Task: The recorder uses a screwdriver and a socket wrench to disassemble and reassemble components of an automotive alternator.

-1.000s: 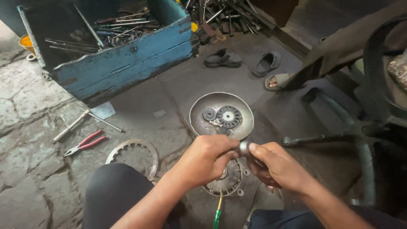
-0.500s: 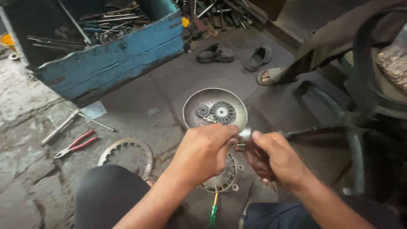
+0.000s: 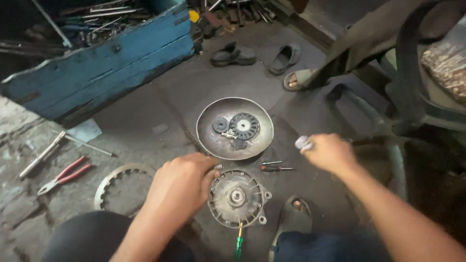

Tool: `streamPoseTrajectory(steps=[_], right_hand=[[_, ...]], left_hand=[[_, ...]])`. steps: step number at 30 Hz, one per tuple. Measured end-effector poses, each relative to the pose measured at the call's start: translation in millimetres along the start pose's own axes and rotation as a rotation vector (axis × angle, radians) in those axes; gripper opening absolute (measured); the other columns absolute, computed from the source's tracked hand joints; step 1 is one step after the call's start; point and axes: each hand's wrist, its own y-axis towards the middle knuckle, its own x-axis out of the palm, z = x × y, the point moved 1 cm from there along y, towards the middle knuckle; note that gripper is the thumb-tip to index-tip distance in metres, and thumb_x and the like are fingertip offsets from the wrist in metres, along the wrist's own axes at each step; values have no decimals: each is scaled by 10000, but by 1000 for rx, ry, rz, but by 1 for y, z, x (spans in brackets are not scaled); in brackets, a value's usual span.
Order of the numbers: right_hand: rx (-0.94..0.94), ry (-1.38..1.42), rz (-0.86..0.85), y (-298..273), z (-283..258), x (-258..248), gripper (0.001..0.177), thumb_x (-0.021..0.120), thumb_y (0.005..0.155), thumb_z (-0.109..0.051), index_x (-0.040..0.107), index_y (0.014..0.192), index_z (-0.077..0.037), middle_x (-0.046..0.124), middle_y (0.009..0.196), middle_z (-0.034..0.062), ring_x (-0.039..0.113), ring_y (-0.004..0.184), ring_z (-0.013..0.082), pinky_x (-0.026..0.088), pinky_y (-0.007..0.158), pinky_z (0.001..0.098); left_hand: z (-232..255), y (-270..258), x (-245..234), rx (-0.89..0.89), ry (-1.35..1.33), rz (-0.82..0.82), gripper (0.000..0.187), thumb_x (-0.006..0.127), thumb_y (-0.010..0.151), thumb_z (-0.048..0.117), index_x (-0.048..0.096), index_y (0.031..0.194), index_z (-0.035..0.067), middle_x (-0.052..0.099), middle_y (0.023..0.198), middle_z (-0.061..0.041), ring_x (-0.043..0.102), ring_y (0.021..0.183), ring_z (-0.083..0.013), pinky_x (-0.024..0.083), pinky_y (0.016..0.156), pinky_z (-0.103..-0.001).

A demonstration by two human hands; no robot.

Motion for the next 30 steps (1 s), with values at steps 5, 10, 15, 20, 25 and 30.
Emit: streamPoseTrajectory(steps=[5,10,15,20,25,30], right_hand=[[-125,-347,-236,45,28,139,225,627,863,-182,770,1034,-155,739,1048,178,720,1003,385,577,880,497],[-114,-262,-196,90,45,260,243,609,868,-140,769,1050,-168,748,1024,182,731,986,379,579,869,499],[-216,-362,-219,130,71,350,200,599,900,-151,781,975,-115,753,1000,178,746,968,358,591,841,495],[-203,-346,-267,142,78,335,175,623,882,-162,780,949,-120,752,976,186,746,950,366,592,826,502],[-211,-327,-381,138,64,264,247,692,836,-154,715,1080,-121,699,1171,120,675,1107,347,553,934,475],[-147,-186,-305,158,73,173,277,703,872,-228,702,1138,-149,741,1035,97,723,991,303,562,867,448]], left_hand=[[6,5,9,68,-66,72,236,696,827,155,757,1047,95,735,879,-123,696,807,-370,530,690,-483],[-24,-4,45,153,-94,98,362,747,848,250,751,1181,106,715,784,-43,714,651,-221,543,594,-391],[-55,4,97,88,-91,92,383,803,831,365,760,1166,184,718,733,42,722,609,-124,523,600,-367],[-54,3,137,-8,-119,189,339,837,747,390,748,1039,243,738,737,98,743,662,-102,499,698,-394],[-37,25,94,102,-244,229,316,851,693,295,733,963,181,783,866,34,808,806,-146,621,701,-296],[-25,31,66,221,-418,168,263,828,783,157,728,1022,118,742,949,-56,794,834,-190,624,707,-304]])
